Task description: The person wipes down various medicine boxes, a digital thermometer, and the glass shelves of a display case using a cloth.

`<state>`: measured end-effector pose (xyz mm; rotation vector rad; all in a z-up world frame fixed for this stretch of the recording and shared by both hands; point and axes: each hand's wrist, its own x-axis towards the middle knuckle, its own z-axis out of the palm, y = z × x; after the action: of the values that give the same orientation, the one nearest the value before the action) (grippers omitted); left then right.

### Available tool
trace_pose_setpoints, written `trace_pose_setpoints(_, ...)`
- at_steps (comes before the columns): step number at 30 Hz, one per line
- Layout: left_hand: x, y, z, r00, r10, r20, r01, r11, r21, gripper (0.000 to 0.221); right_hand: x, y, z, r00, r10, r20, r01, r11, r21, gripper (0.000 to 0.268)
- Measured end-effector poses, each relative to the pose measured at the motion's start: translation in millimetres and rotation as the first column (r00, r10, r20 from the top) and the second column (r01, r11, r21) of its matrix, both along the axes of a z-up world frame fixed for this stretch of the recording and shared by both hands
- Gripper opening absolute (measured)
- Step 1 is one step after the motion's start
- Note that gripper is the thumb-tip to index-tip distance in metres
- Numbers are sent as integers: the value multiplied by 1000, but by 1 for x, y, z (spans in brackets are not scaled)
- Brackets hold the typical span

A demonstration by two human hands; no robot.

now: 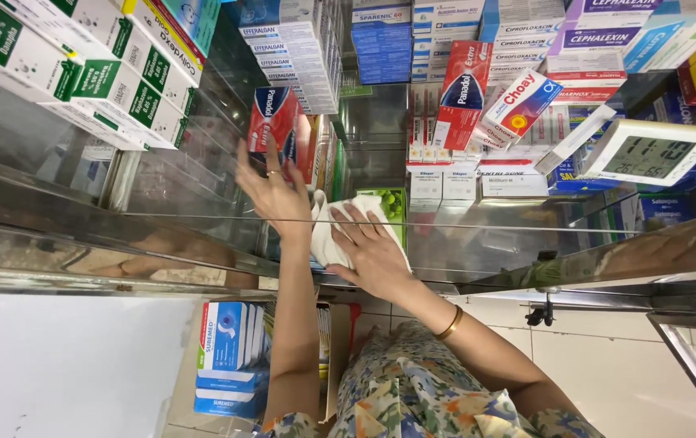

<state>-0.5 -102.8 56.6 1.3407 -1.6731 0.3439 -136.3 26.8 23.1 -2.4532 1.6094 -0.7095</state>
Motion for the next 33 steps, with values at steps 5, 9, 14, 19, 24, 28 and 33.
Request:
trace_pose_setpoints(5,5,-18,4,976,163,144,-168,986,20,54,0,1,5,1000,2,-5,-3,1000,-20,76)
trace_pose_setpoints(9,2,-27,5,973,149,176,-157,987,34,53,0,0,24,999,25,-41,-20,993,119,87)
trace_pose_setpoints(14,-9,-22,4,992,104,69,-111,989,102,51,-1,1,7,995,28,-99,-21,997,76,85)
trace_pose_setpoints(19,-80,13,10,991,-133,33,131,990,51,60,-1,-1,-28,982,34,-188,-15,995,98,64)
trace_pose_setpoints(24,-176,24,21,887,-452,-96,455,820,347,93,-2,-1,-24,998,-6,-60,-1,995,-103,65)
trace_pose_setpoints(28,-220,-8,10,838,-515,-178,545,804,237,112,-5,-2,-17,994,3,-112,-15,994,-105,69)
trace_pose_setpoints(33,-222,-47,0,837,-524,-159,535,717,447,78,-7,0,-35,988,58,146,-44,994,-98,66)
